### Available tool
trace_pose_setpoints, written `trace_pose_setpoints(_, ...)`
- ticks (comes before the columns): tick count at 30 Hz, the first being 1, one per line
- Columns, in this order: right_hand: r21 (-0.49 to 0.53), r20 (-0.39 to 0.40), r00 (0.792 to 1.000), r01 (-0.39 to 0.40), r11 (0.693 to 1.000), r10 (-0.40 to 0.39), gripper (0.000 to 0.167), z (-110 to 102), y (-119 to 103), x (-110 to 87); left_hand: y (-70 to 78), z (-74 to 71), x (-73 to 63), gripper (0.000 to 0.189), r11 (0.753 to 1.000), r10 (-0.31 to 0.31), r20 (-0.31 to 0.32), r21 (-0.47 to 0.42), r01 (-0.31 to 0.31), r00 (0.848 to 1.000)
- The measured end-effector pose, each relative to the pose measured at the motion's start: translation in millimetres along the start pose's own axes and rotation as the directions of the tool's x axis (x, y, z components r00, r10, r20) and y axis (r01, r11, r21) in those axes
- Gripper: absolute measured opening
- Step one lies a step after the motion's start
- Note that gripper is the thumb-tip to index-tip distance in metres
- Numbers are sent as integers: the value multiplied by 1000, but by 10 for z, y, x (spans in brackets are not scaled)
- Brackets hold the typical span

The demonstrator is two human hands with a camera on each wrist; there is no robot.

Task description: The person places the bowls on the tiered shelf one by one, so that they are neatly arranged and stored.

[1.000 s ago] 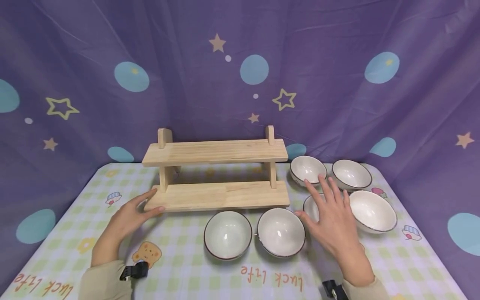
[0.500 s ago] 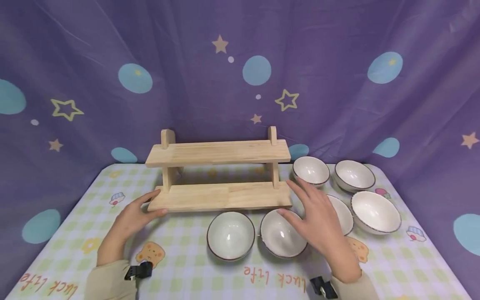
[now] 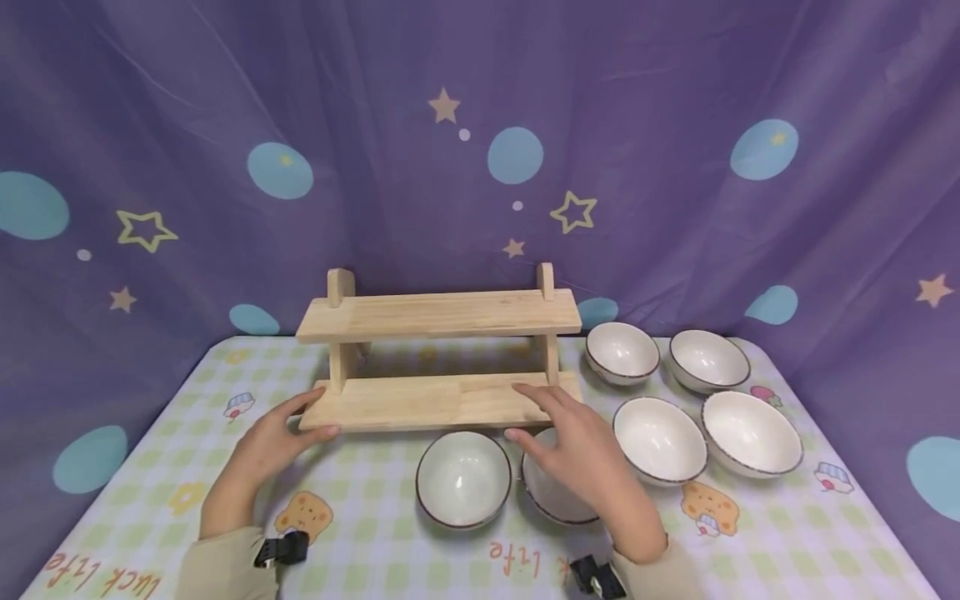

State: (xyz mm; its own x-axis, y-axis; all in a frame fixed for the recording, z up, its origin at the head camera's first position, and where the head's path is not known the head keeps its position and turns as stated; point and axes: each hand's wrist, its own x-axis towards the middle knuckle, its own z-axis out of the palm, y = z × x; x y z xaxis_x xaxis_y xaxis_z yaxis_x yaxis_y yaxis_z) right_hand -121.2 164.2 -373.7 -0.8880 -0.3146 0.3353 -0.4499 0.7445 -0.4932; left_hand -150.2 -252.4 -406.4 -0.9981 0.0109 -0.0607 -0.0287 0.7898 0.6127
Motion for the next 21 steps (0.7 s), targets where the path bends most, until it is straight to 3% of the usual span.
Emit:
trace_pose_setpoints(10, 103, 118, 993, -16, 995, 4, 51, 238, -196, 137, -28, 3, -6, 90, 1000, 0, 5, -6, 0, 1000)
trace_pose_setpoints(21, 36, 162, 987, 1, 999, -7, 39, 393, -176, 189, 24, 2, 5, 90, 1000, 0, 8, -11, 0, 1000)
